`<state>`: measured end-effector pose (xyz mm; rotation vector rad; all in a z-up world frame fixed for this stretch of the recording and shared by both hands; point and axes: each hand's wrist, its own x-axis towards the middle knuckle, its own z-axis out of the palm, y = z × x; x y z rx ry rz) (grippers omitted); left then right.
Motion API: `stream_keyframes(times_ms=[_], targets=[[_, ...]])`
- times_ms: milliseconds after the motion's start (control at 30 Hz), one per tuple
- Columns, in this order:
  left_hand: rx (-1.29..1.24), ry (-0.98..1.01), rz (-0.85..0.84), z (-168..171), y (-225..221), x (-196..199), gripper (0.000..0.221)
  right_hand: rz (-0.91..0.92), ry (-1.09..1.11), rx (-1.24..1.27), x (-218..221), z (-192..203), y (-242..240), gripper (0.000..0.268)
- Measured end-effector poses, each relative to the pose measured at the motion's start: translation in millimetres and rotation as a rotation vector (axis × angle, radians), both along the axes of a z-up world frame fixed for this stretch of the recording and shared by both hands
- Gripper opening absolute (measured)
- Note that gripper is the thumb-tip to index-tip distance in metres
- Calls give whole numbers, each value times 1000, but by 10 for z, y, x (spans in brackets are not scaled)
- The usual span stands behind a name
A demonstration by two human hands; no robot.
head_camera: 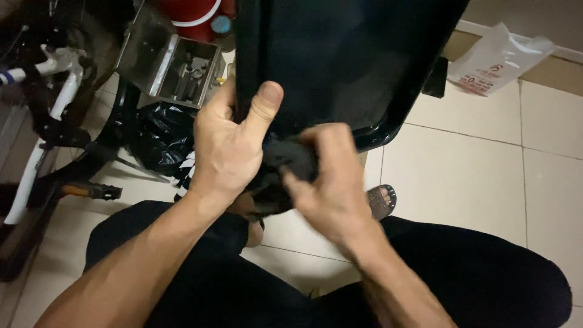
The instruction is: Cleaning a black tray and mechanical parts using a sponge in a bicycle repair environment.
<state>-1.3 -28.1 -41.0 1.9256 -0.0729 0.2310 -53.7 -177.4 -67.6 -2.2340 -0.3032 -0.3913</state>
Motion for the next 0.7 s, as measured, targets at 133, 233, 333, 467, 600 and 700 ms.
stream_keyframes(times_ms=[133,233,333,467,600,700], targets=[[-63,32,-12,36,56,-15,53,-78,15,-105,173,-276,-427,36],[-37,10,-34,68,44,-23,60,-226,64,-305,239,-331,-583,19],[-43,25,-29,50,36,-15,57,-248,-68,-371,249,-388,-427,23],[25,-69,6,-31,1,13,48,-5,-68,-152,107,-153,49,29],[0,50,54,-26,8,15,40,89,13,131,-20,46,320,18],[36,9,82,-88,35,15,44,150,-179,6,31,-90,269,19]])
